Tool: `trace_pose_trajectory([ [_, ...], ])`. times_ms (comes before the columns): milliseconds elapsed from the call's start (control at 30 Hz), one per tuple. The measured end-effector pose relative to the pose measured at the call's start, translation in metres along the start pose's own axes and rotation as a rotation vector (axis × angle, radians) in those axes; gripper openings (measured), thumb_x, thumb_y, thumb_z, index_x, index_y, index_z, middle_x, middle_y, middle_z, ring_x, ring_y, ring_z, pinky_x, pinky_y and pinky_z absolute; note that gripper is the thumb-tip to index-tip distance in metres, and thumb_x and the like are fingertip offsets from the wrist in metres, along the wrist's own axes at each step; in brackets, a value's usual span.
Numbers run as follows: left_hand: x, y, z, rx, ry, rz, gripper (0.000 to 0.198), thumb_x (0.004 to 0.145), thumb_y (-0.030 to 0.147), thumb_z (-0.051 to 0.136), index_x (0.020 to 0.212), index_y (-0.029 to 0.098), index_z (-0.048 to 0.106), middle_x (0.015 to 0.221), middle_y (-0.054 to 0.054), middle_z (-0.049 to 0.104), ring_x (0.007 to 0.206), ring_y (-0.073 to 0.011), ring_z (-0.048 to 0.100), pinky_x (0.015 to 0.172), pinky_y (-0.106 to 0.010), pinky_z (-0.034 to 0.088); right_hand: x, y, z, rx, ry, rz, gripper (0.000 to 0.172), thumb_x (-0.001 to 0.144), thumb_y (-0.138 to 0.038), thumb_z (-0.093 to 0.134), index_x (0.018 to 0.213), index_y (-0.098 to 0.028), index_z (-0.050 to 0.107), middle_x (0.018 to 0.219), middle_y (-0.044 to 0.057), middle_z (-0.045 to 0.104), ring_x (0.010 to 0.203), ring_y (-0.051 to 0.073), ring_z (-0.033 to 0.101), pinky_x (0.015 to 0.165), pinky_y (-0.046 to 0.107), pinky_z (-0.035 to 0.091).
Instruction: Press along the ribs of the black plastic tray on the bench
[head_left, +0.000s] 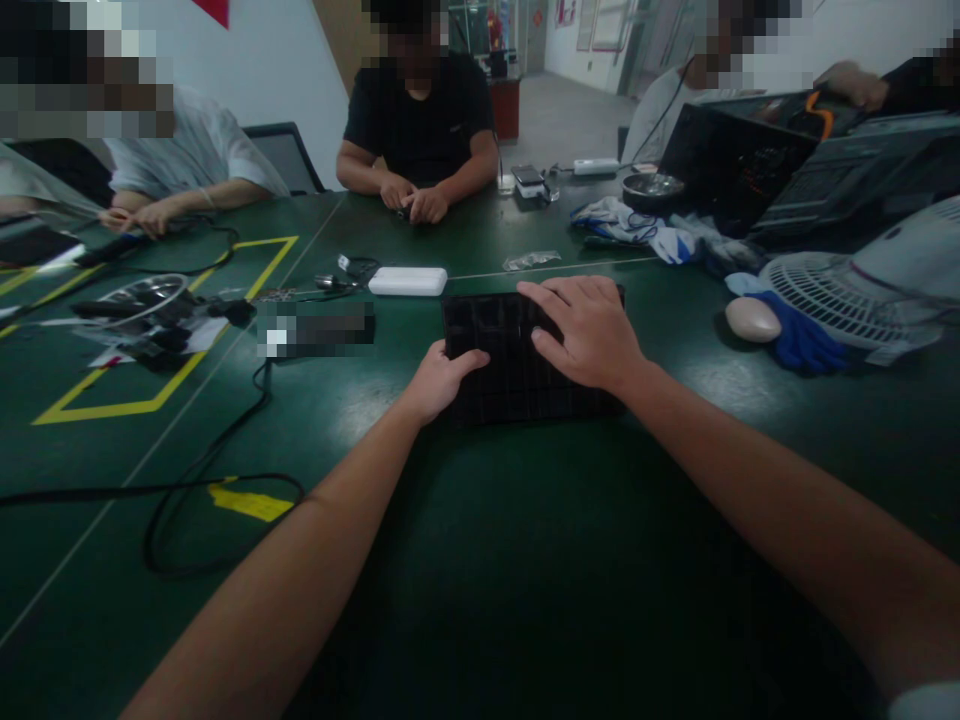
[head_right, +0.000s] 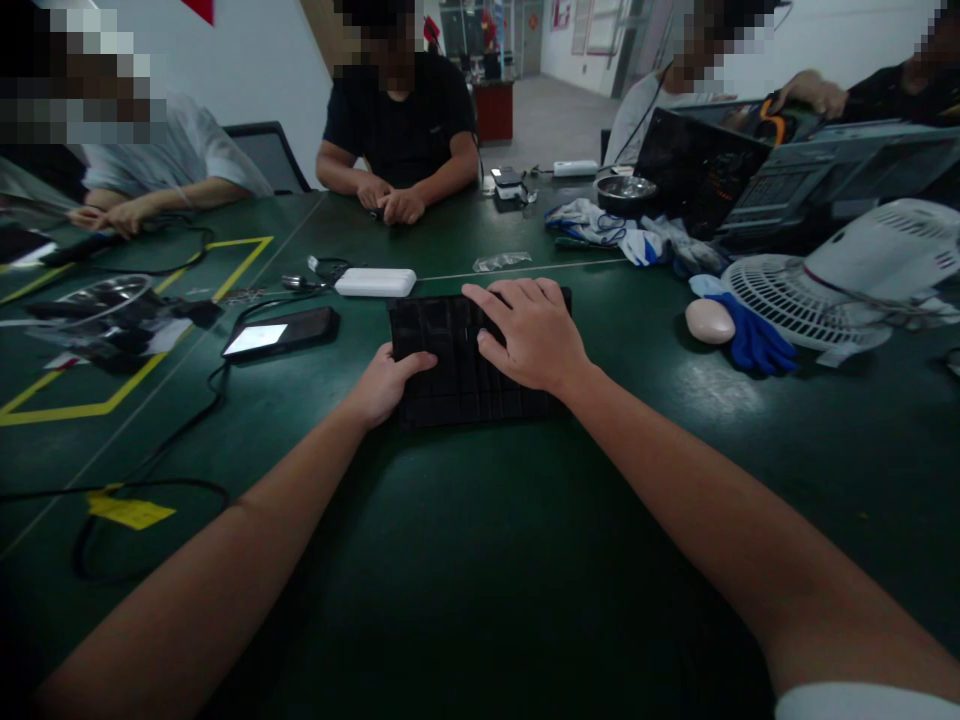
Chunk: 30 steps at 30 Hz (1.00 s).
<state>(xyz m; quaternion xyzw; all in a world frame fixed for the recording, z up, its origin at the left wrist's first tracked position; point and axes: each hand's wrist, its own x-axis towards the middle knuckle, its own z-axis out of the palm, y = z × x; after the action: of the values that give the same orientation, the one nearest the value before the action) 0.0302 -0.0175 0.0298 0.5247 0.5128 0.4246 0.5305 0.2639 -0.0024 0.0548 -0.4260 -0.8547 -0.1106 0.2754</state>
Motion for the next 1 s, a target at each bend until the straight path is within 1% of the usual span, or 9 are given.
trace_pose_trajectory([
  [300, -0.001, 0.0, 0.001, -0.012, 0.008, -0.006, 0.039, 0.064, 0.037, 0.077, 0.095, 0.014, 0.068, 0.099, -0.011, 0.074, 0.089, -0.026, 0.068, 0.087, -0.042, 0.055, 0.0, 0.0004, 0.0006, -0.009, 0.01, -0.006, 0.055, 0.096, -0.042, 0.044, 0.147, -0.021, 0.049, 0.13, 0.011, 0.063, 0.116, 0.031, 0.052, 0.1, 0.046, 0.03],
  [567, -0.0007, 0.0005, 0.0003, 0.014, -0.002, 0.004, 0.036, 0.065, 0.038, 0.075, 0.092, 0.015, 0.068, 0.096, -0.009, 0.073, 0.088, -0.0262, 0.068, 0.085, -0.042, 0.055, -0.0002, 0.0002, -0.0005, -0.002, 0.009, -0.004, 0.056, 0.096, -0.044, 0.045, 0.147, -0.021, 0.05, 0.13, 0.011, 0.063, 0.116, 0.032, 0.052, 0.1, 0.047, 0.031],
  [667, -0.0003, 0.0003, 0.0001, 0.009, -0.004, 0.003, 0.035, 0.065, 0.038, 0.075, 0.092, 0.015, 0.068, 0.095, -0.009, 0.073, 0.086, -0.0252, 0.068, 0.084, -0.041, 0.055, -0.0002, 0.0001, -0.0014, 0.006, 0.002, -0.006, 0.057, 0.094, -0.042, 0.047, 0.147, -0.021, 0.05, 0.13, 0.011, 0.063, 0.117, 0.032, 0.052, 0.1, 0.047, 0.031],
  [800, -0.0003, 0.0001, 0.0005, 0.012, -0.004, 0.002, 0.036, 0.065, 0.038, 0.075, 0.092, 0.015, 0.067, 0.095, -0.01, 0.073, 0.088, -0.0264, 0.068, 0.085, -0.042, 0.055, -0.0003, -0.0001, -0.0013, -0.004, -0.002, 0.001, 0.057, 0.094, -0.039, 0.047, 0.148, -0.021, 0.049, 0.131, 0.011, 0.063, 0.117, 0.032, 0.052, 0.101, 0.047, 0.031],
  [1000, -0.0003, -0.0005, 0.0004, -0.023, 0.004, -0.011, 0.036, 0.064, 0.036, 0.077, 0.093, 0.016, 0.069, 0.098, -0.009, 0.074, 0.088, -0.0252, 0.069, 0.086, -0.04, 0.055, -0.0004, -0.0006, -0.001, -0.016, 0.002, 0.003, 0.055, 0.095, -0.04, 0.046, 0.147, -0.021, 0.05, 0.13, 0.011, 0.063, 0.117, 0.031, 0.053, 0.101, 0.046, 0.031],
])
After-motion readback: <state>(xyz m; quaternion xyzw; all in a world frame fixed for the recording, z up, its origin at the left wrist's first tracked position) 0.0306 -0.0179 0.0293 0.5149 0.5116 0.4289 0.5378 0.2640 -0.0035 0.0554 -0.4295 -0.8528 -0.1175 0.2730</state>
